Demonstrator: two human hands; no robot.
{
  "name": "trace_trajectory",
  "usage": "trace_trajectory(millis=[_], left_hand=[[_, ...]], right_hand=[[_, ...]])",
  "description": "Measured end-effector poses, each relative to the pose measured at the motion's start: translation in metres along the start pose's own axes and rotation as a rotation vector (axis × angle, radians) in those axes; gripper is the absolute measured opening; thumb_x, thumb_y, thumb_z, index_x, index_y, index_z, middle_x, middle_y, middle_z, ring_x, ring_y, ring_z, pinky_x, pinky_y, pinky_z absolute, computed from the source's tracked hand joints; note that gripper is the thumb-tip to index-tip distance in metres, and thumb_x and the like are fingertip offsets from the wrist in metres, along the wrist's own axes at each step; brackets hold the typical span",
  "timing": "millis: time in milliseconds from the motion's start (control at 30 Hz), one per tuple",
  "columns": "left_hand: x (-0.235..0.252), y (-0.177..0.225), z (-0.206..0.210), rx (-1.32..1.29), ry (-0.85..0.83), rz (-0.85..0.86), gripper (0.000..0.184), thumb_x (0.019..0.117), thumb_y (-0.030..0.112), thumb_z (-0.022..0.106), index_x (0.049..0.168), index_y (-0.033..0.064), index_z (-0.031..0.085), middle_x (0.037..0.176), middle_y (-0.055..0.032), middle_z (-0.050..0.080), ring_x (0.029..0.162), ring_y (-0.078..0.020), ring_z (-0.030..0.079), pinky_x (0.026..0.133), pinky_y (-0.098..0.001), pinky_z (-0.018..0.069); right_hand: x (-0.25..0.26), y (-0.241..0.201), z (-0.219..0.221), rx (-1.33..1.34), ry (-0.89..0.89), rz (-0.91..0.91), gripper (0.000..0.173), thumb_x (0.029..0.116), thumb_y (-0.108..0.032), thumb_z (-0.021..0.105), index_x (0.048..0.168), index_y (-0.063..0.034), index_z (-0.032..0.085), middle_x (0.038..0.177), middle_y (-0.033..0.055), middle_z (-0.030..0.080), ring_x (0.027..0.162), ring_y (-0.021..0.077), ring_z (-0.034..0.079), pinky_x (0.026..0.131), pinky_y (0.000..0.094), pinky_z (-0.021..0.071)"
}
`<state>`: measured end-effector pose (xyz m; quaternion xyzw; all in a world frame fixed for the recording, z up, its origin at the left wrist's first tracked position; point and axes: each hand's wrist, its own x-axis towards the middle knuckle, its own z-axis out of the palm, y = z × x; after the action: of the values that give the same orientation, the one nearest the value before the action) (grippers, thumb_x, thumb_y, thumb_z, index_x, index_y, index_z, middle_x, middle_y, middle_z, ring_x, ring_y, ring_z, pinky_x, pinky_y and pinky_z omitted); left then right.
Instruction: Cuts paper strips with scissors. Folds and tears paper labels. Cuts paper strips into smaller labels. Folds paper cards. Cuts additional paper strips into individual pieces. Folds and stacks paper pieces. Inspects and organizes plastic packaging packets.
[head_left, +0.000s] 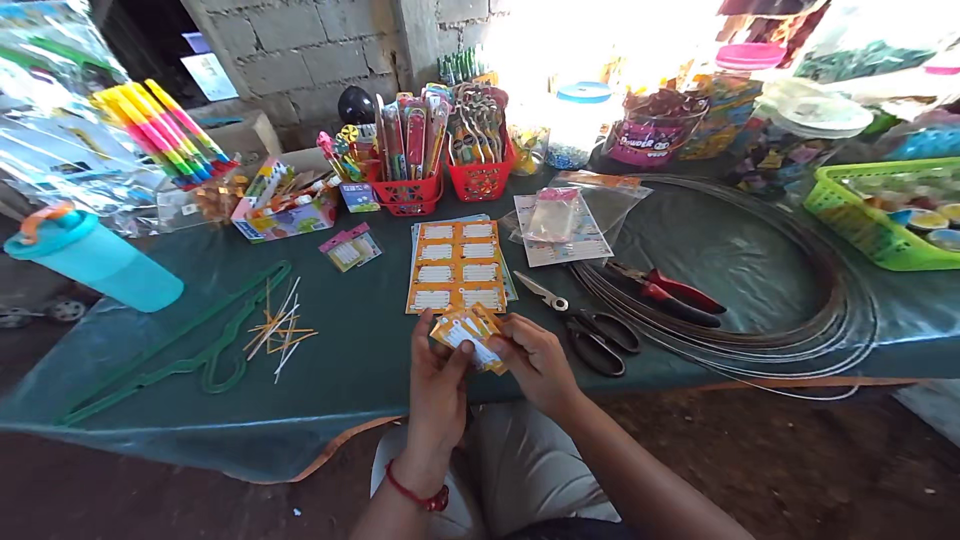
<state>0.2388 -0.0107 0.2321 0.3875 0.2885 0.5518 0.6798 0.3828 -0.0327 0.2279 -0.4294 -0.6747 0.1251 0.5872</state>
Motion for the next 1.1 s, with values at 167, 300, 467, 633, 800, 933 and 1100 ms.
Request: trace_trajectory(millis=[167, 300, 467, 633, 800, 933, 1100], left_hand=[[0.016, 0.007, 0.008, 0.205, -0.029, 0.234, 0.022, 0.0954, -0.008, 0.057, 0.116, -0.0024, 0.057, 0.094, -0.0018, 0.074, 0.086, -0.0095, 0.073, 0.081, -0.0283, 0.0617], [0.026, -0.015, 0.001, 0.71, -0.104, 0.573, 0.027, 0.094, -0.003, 0.059, 0.12, -0.0122, 0.06, 0.102, -0.0096, 0.072, 0.09, -0.0053, 0.07, 0.083, -0.0231, 0.0586], [0.027, -0.035, 0.0, 0.842, -0.136, 0.467, 0.046, 0.0952, -0.003, 0.052, 0.138, -0.0169, 0.041, 0.124, -0.0246, 0.062, 0.113, -0.0176, 0.064, 0.096, -0.0292, 0.0528], [0.027, -0.037, 0.002, 0.802, -0.11, 0.447, 0.047, 0.0958, -0.002, 0.048, 0.139, -0.0181, 0.038, 0.122, -0.0249, 0.062, 0.11, -0.0159, 0.064, 0.094, -0.0272, 0.0523], [0.026, -0.031, 0.002, 0.885, -0.126, 0.373, 0.034, 0.0994, 0.0, 0.048, 0.13, -0.0159, 0.05, 0.111, -0.0216, 0.067, 0.102, -0.0151, 0.067, 0.091, -0.0288, 0.0535], [0.025, -0.031, 0.0, 0.719, -0.096, 0.294, 0.03, 0.1002, 0.002, 0.049, 0.126, -0.0146, 0.051, 0.104, -0.0148, 0.068, 0.096, -0.0082, 0.066, 0.089, -0.0255, 0.0542], [0.023, -0.016, -0.011, 0.642, -0.163, 0.301, 0.05, 0.0953, 0.005, 0.058, 0.14, -0.0086, 0.04, 0.11, -0.0103, 0.065, 0.09, -0.008, 0.067, 0.079, -0.0268, 0.0585]], right_hand=[[0.005, 0.005, -0.001, -0.005, 0.064, 0.038, 0.039, 0.1047, -0.022, 0.054, 0.123, 0.0124, 0.051, 0.11, 0.0154, 0.065, 0.102, 0.0056, 0.065, 0.092, 0.0204, 0.0526], [-0.002, 0.013, 0.006, 0.011, -0.04, 0.207, 0.053, 0.0995, -0.006, 0.053, 0.145, 0.0154, 0.036, 0.131, 0.0251, 0.06, 0.118, 0.0209, 0.064, 0.102, 0.0337, 0.0511], [-0.007, 0.017, 0.014, 0.053, -0.1, 0.348, 0.051, 0.0968, 0.0, 0.048, 0.145, 0.0129, 0.037, 0.138, 0.025, 0.054, 0.126, 0.023, 0.058, 0.106, 0.0314, 0.0466], [-0.007, 0.014, 0.018, 0.069, -0.097, 0.318, 0.065, 0.0958, 0.003, 0.047, 0.155, 0.0123, 0.022, 0.144, 0.0283, 0.049, 0.13, 0.0258, 0.055, 0.109, 0.0324, 0.045], [-0.007, 0.009, 0.019, -0.11, -0.105, 0.23, 0.049, 0.1, 0.003, 0.046, 0.149, 0.0035, 0.046, 0.141, 0.0299, 0.053, 0.128, 0.0343, 0.058, 0.106, 0.0382, 0.049], [-0.007, 0.01, 0.014, -0.163, -0.08, 0.249, 0.056, 0.0992, -0.002, 0.052, 0.154, 0.0019, 0.039, 0.132, 0.025, 0.059, 0.115, 0.0302, 0.065, 0.098, 0.0385, 0.0536], [0.007, 0.009, -0.016, -0.115, -0.156, 0.298, 0.04, 0.0943, 0.001, 0.054, 0.134, 0.0061, 0.057, 0.113, 0.018, 0.068, 0.092, 0.0196, 0.068, 0.084, 0.0308, 0.0558]])
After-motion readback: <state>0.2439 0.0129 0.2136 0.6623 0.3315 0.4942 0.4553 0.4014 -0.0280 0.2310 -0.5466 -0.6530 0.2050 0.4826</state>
